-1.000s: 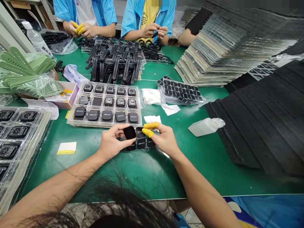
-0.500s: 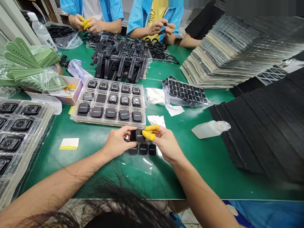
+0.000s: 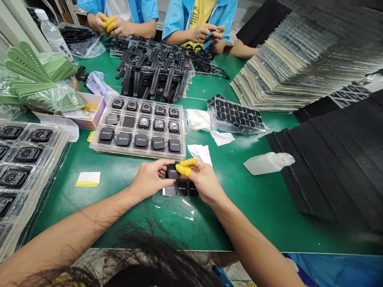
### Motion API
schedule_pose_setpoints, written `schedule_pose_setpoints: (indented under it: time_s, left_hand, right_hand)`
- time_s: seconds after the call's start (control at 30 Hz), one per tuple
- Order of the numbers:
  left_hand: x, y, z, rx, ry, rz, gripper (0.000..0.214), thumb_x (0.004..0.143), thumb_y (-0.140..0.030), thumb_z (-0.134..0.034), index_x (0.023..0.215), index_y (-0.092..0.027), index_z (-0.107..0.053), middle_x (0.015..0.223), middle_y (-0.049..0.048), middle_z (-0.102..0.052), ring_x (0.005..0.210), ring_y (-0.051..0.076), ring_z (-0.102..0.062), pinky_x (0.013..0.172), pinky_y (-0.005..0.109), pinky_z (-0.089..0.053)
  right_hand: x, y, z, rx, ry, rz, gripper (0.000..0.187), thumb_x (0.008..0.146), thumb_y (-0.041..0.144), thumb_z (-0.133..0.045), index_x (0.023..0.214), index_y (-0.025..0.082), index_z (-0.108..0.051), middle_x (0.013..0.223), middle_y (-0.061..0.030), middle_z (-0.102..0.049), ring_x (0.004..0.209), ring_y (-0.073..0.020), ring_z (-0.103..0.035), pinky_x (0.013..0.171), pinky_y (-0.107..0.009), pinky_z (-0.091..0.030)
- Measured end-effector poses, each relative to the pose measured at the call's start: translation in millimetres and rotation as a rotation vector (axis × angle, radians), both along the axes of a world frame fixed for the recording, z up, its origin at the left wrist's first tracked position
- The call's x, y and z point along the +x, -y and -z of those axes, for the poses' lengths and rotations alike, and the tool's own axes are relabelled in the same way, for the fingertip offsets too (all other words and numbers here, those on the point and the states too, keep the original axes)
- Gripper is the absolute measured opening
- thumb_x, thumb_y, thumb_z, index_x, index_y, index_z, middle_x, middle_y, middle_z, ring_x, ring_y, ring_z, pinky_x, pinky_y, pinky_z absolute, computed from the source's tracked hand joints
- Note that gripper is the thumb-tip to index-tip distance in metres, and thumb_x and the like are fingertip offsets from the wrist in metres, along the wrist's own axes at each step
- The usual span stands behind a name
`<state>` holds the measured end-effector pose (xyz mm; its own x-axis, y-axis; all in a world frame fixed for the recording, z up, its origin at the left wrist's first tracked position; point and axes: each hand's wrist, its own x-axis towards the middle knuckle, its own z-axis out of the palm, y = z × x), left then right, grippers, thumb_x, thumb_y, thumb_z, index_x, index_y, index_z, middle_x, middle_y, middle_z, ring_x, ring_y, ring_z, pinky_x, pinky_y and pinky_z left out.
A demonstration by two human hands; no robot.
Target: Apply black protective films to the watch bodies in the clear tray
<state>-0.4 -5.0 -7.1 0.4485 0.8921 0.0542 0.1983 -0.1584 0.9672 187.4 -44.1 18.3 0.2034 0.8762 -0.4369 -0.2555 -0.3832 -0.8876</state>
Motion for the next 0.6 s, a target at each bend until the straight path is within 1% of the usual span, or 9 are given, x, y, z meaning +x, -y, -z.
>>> schedule_pose_setpoints:
  time_s: [0.2, 0.37, 0.47, 0.6]
  left_hand:
    - [-0.2, -0.1, -1.8, -0.008, -0.02, -0.004, 0.052, 0.072, -0.019, -0.084, 0.124, -0.019, -0.083, 0.09, 0.0007, -0.086, 0.077, 0.018, -0.081, 0.08, 0.029, -0.068]
    - [-0.1, -0.3, 0.0, -0.006, -0.023, -0.008, 0.051, 0.072, -0.02, -0.085, 0.123, -0.02, -0.083, 0.091, 0.0004, -0.087, 0.077, 0.018, -0.081, 0.08, 0.029, -0.069]
    - [0.0, -0.5, 0.4, -0.002, -0.026, -0.006, 0.051, 0.073, -0.021, -0.085, 0.124, -0.02, -0.083, 0.091, 0.0006, -0.087, 0.077, 0.019, -0.081, 0.081, 0.03, -0.069]
    - [-0.1, -0.7, -0.6, 0.001, -0.035, -0.002, 0.051, 0.073, -0.022, -0.085, 0.124, -0.02, -0.083, 0.091, 0.0009, -0.087, 0.077, 0.019, -0.081, 0.082, 0.031, -0.069]
  right_hand:
    - [0.3, 0.1, -0.7, 0.003, -0.001, -0.001, 0.048, 0.04, 0.035, -0.108, 0.076, 0.02, -0.079, 0.079, -0.0026, -0.079, 0.075, -0.0195, -0.074, 0.073, -0.031, -0.065]
    - [-0.3, 0.7, 1.5, 0.013, 0.023, -0.005, 0.049, 0.041, 0.039, -0.108, 0.076, 0.021, -0.079, 0.078, -0.0022, -0.079, 0.071, -0.0181, -0.072, 0.069, -0.03, -0.062]
    - [0.0, 1.4, 2.4, 0.026, 0.039, -0.018, 0.049, 0.044, 0.041, -0.108, 0.077, 0.021, -0.078, 0.078, -0.0019, -0.078, 0.07, -0.0178, -0.071, 0.068, -0.03, -0.061]
    - [0.3, 2.0, 0.8, 0.039, 0.039, -0.036, 0.046, 0.05, 0.041, -0.107, 0.078, 0.022, -0.077, 0.081, -0.0018, -0.078, 0.074, -0.0186, -0.072, 0.072, -0.033, -0.063]
